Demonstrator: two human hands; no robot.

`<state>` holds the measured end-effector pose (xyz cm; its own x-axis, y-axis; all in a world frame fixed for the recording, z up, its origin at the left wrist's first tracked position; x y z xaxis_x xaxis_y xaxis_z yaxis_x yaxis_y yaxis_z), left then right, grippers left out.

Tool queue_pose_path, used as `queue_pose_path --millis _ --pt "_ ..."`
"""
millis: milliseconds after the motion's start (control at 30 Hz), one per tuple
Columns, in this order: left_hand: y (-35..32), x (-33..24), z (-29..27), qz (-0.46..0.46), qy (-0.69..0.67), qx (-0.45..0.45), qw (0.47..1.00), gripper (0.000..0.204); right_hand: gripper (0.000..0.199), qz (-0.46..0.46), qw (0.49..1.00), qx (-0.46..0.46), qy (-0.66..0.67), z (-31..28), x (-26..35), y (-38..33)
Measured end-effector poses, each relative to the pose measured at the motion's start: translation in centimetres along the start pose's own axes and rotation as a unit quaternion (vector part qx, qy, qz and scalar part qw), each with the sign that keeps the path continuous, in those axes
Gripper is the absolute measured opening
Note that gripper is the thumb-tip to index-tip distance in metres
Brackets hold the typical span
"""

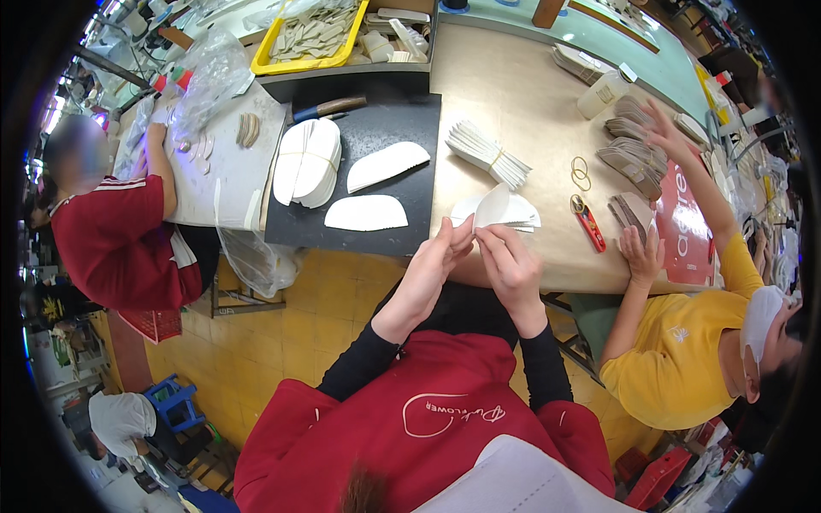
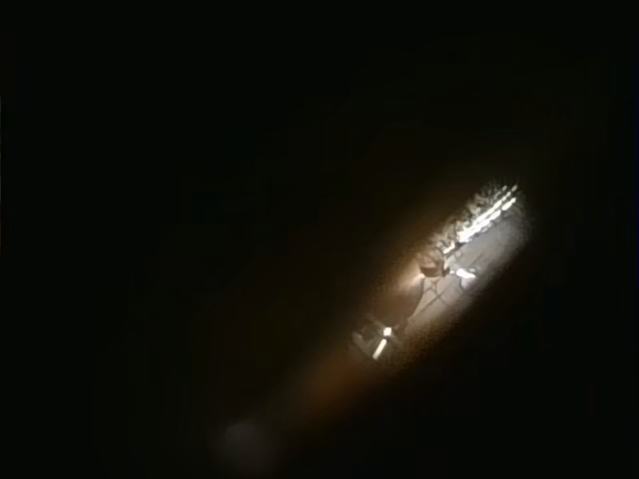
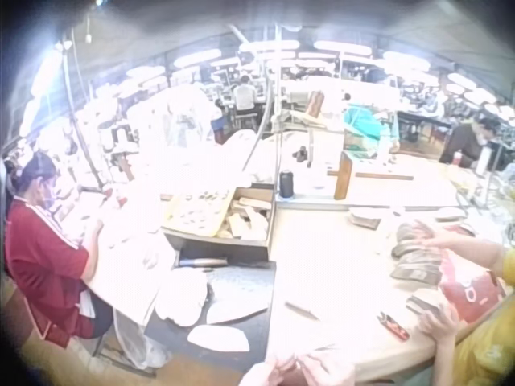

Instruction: The person picks white semi-circular items from a stack and places them into small clear plastic bags. They seal each bag and set it aside on the table. The process is repeated continuously with multiple items.

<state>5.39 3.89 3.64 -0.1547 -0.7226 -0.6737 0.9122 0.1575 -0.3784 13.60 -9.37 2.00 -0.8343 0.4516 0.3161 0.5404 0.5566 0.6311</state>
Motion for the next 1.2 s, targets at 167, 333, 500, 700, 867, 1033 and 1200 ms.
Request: queue_pose_path --millis 167,333,500,700,867,1033,1200 --pt "-0.8 0.0 1.1 -0.015 0.059 0.01 0.998 0.07 0.021 -0.022 1.0 -0.008 -0.001 -0.1 -0.1 0.2" --pt "-1.2 -0.2 0.6 0.048 0.158 0.029 0.986 0.059 0.014 0.021 0.998 0.004 0.052 -0.1 0.2 0.7" --pt "-1.1 -0.4 -0.2 0.08 0.169 0.026 0.982 0.043 0.013 0.084 0.982 0.028 0.169 -0.4 0.4 0.4" --pt "-1.4 0.2 -0.1 0.11 0.224 -0.057 0.967 0.026 0.011 0.248 0.878 0.049 0.407 0.3 0.3 -1.4" --pt "-1.5 0.7 0.1 0.13 0.197 -0.085 0.968 0.019 0.02 0.398 0.629 0.028 0.668 0.0 1.0 -2.3" --pt "-1.7 0.1 -0.6 0.205 0.254 -0.065 0.943 0.014 0.015 0.422 0.764 0.0 0.489 -0.3 0.6 -2.4" --pt "-2.0 -1.7 -4.9 0.231 0.222 -0.159 0.934 0.015 0.006 0.483 0.749 -0.166 0.422 -1.6 -4.0 -3.0"
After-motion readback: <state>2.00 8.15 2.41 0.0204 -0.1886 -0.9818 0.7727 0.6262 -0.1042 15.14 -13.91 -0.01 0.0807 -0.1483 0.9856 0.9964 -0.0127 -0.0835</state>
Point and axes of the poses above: each hand's wrist, its own y-axis towards the middle knuckle, its own z-axis out of the palm, x = y × z, the point moved 1 cm from there along y, towards the middle knuckle, and after that the axes turned 8 degrees about -y, right-handed, at the moved point
